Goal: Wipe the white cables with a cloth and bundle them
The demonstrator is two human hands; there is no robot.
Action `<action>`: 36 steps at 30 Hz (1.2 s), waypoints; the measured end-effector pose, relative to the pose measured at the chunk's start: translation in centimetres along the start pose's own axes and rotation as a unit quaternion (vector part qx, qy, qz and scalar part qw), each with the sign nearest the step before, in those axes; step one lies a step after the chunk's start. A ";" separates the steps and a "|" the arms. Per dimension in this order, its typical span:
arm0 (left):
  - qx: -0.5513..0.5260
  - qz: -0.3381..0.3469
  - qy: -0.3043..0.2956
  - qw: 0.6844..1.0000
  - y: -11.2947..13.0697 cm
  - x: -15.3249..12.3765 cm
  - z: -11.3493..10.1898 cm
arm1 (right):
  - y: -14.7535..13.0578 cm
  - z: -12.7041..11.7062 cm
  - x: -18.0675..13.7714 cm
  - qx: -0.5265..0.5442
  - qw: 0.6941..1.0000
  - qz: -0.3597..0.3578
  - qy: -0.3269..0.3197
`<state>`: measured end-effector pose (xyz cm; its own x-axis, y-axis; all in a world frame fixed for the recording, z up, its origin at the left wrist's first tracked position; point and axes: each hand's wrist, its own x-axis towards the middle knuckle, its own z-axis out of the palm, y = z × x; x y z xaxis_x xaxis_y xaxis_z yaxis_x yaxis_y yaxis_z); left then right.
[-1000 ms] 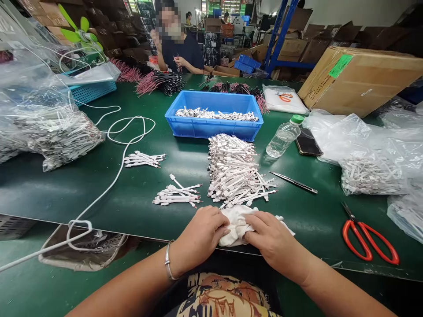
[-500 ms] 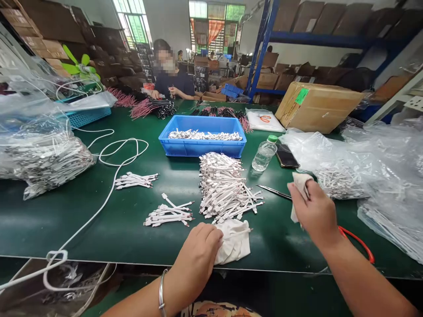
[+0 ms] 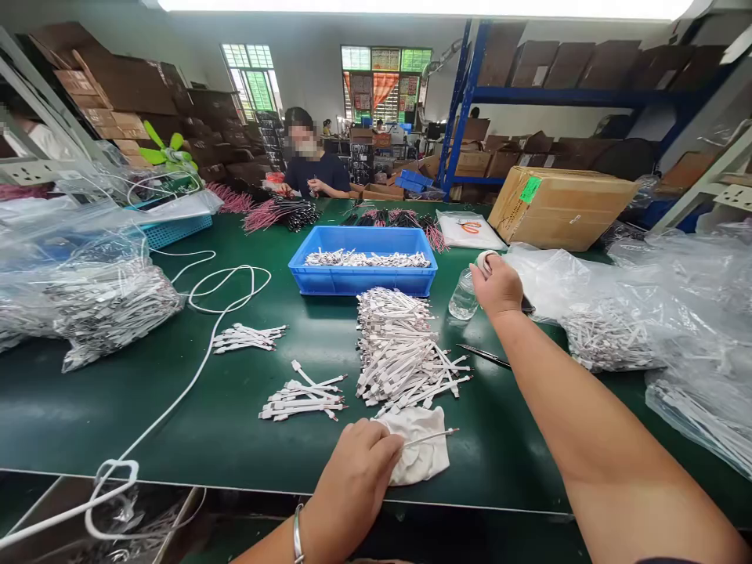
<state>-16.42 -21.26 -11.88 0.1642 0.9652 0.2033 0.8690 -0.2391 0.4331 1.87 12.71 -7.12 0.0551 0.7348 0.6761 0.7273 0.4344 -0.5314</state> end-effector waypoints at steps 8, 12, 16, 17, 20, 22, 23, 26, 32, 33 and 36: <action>-0.068 -0.042 0.007 0.997 -0.3 0.0 -0.1 | 5.0 -0.6 -0.9 0.104 0.960 0.227 0.128; -0.140 -0.053 0.024 0.988 0.2 -0.1 -1.5 | 5.1 -2.1 -1.0 0.115 0.957 0.214 0.157; -0.162 -0.049 -0.001 0.986 1.0 -0.1 -2.2 | 3.8 -3.1 -1.2 0.080 0.981 0.113 0.139; -0.152 -0.050 -0.016 0.987 1.1 0.0 -2.1 | 3.4 -3.2 -1.3 0.067 0.987 0.083 0.120; -0.095 -0.050 -0.043 0.993 1.1 0.0 -1.2 | 2.8 -2.9 -1.3 0.035 0.997 0.003 0.061; -0.067 -0.045 -0.039 0.996 1.0 -0.2 -0.6 | 2.3 -3.0 -1.0 0.020 0.999 -0.037 0.033; -0.061 -0.042 -0.033 0.997 0.9 -0.3 -0.3 | 1.9 -3.3 -0.8 0.013 0.998 -0.053 0.025; -0.065 -0.027 -0.009 0.997 0.7 -0.8 0.2 | -0.6 -5.7 -1.6 0.006 0.995 -0.101 0.015; -0.095 -0.027 0.015 0.995 0.3 -1.0 0.2 | -8.0 -12.4 -13.0 0.108 0.886 -0.344 -0.293; -0.100 -0.025 0.010 0.995 0.3 -1.0 0.1 | -8.5 -12.9 -15.4 0.112 0.854 -0.360 -0.359; -0.111 -0.014 -0.006 0.994 0.3 -0.9 -0.2 | -8.5 -13.2 -21.1 0.110 0.834 -0.344 -0.417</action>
<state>-16.44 -22.23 -11.79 0.1486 0.9727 0.1781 0.7487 -0.2284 0.6224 3.58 -13.33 -10.13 -0.8858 0.3377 0.3181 0.2408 0.9207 -0.3070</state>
